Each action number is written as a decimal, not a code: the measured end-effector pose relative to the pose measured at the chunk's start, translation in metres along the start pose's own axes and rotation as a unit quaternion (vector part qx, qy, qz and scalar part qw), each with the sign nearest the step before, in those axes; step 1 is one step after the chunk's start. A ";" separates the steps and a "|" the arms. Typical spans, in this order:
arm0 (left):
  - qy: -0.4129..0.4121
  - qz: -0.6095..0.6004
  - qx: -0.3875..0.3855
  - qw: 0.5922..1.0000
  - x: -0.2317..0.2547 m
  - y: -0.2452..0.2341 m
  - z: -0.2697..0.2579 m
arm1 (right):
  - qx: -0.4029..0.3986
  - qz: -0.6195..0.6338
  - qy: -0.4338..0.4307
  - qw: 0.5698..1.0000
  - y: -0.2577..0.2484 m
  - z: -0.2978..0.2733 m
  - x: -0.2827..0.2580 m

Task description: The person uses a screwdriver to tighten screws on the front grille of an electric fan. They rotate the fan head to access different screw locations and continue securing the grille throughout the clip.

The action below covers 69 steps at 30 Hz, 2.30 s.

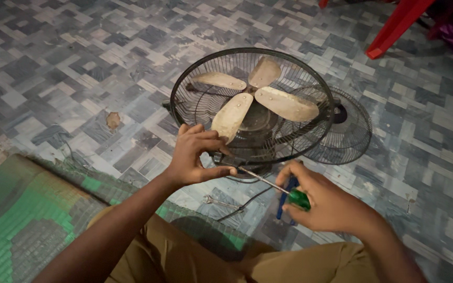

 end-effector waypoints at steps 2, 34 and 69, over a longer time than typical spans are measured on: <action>0.000 0.003 0.000 1.000 0.000 0.001 0.000 | -0.030 0.016 0.076 0.997 0.004 -0.006 0.008; 0.003 0.011 -0.014 1.000 0.005 0.000 0.005 | 0.196 -0.088 -0.134 0.967 -0.020 -0.034 0.010; -0.038 -0.040 -0.115 0.992 -0.031 0.017 0.019 | 0.305 0.007 -0.141 0.942 -0.019 -0.040 0.059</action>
Point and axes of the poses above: each hand's wrist, its own z-axis towards the middle knuckle, its own y-axis out of the palm, x = y × z, the point moved 6 cm from there along z, towards the middle knuckle, and after that the axes turned 13 degrees about -x, right-handed, at the moved point
